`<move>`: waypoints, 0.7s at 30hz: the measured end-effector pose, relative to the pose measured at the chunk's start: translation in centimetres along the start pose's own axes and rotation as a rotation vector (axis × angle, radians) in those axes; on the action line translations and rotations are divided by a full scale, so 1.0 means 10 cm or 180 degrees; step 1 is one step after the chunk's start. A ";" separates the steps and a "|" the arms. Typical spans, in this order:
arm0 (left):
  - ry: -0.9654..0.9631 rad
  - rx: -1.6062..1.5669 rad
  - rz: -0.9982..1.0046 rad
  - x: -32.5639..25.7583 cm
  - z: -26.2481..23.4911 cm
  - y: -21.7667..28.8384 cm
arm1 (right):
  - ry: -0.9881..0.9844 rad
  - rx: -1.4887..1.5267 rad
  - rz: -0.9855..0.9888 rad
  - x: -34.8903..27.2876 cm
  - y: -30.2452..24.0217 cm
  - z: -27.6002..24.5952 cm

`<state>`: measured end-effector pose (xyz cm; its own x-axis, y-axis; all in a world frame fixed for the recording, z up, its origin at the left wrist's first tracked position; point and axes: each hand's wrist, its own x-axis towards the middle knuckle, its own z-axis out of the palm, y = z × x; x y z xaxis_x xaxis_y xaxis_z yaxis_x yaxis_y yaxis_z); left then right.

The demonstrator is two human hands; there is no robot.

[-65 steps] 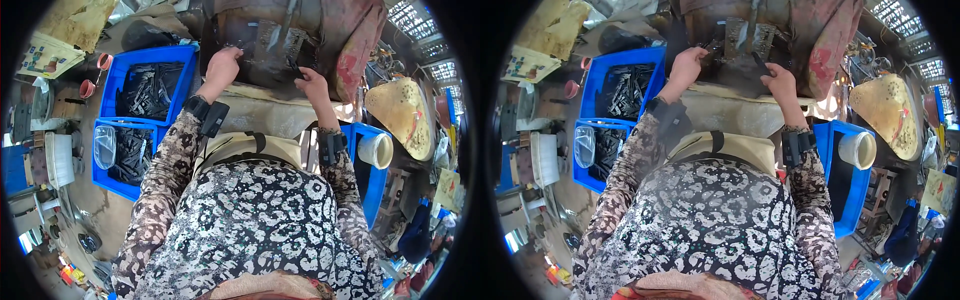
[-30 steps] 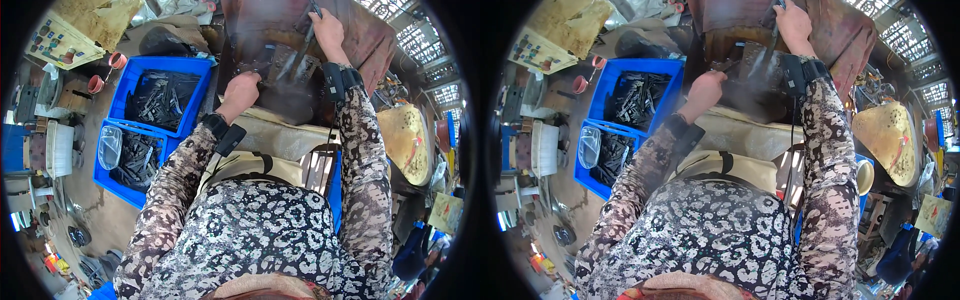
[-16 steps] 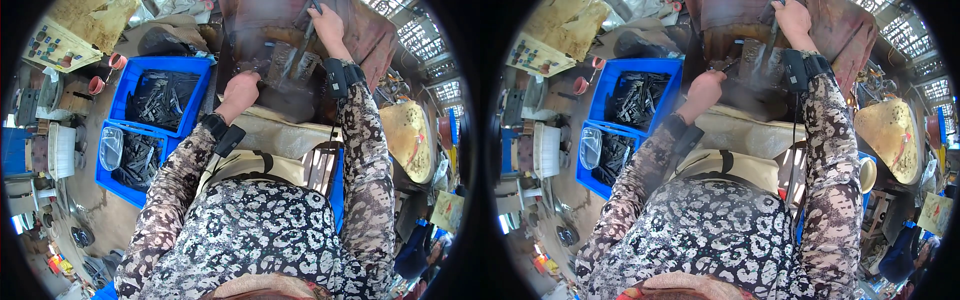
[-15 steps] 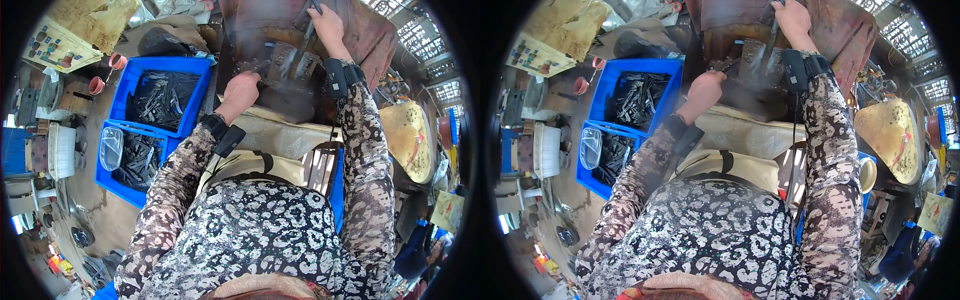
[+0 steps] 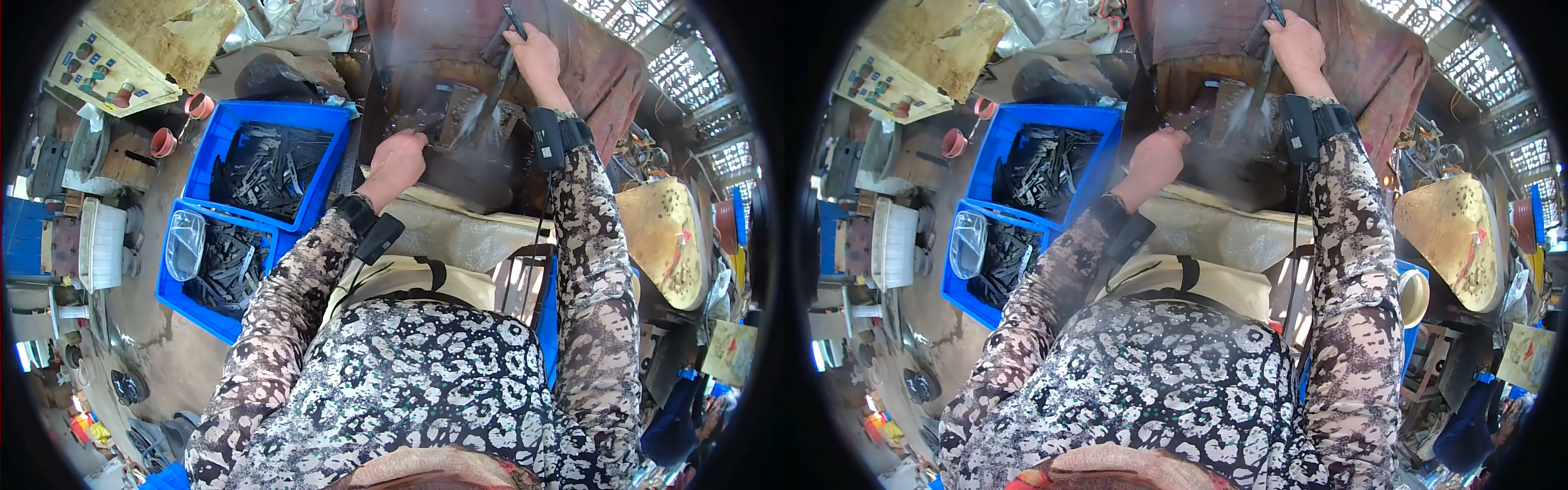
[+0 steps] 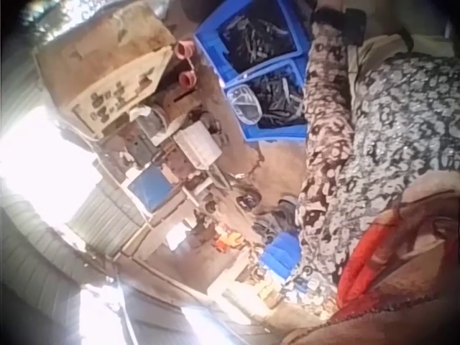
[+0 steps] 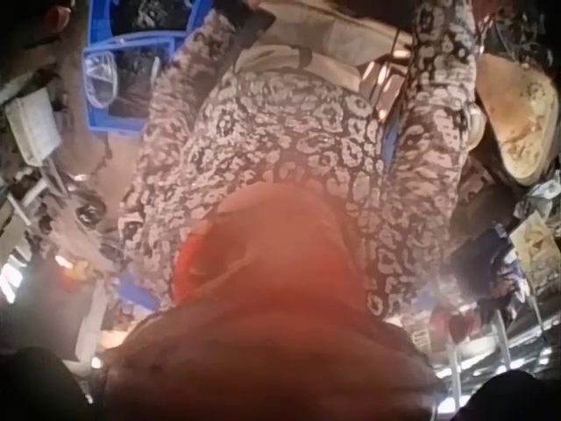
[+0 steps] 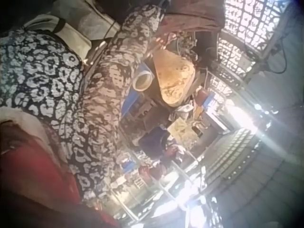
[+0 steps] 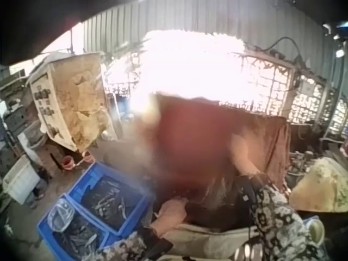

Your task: Grinding small metal components on a stationary bench grinder.

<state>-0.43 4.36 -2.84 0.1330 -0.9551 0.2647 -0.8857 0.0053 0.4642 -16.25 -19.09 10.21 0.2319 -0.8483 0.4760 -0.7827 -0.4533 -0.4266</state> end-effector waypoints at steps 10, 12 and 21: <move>0.0122 -0.0043 0.0067 -0.02 0.02 -0.01 | 0.0005 0.0056 0.0169 -0.05 -0.06 -0.03; 0.0242 -0.0109 0.0098 -0.01 0.00 -0.02 | 0.0006 0.0017 0.0086 -0.11 -0.10 -0.10; 0.0734 -0.0609 0.0435 0.28 -0.15 -0.02 | -0.0248 0.1811 0.0220 -1.53 -0.27 -0.76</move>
<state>0.79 2.15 -0.94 0.1352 -0.8496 0.5097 -0.8056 0.2052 0.5558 -22.07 -2.75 9.94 0.2501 -0.8890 0.3835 -0.3687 -0.4537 -0.8113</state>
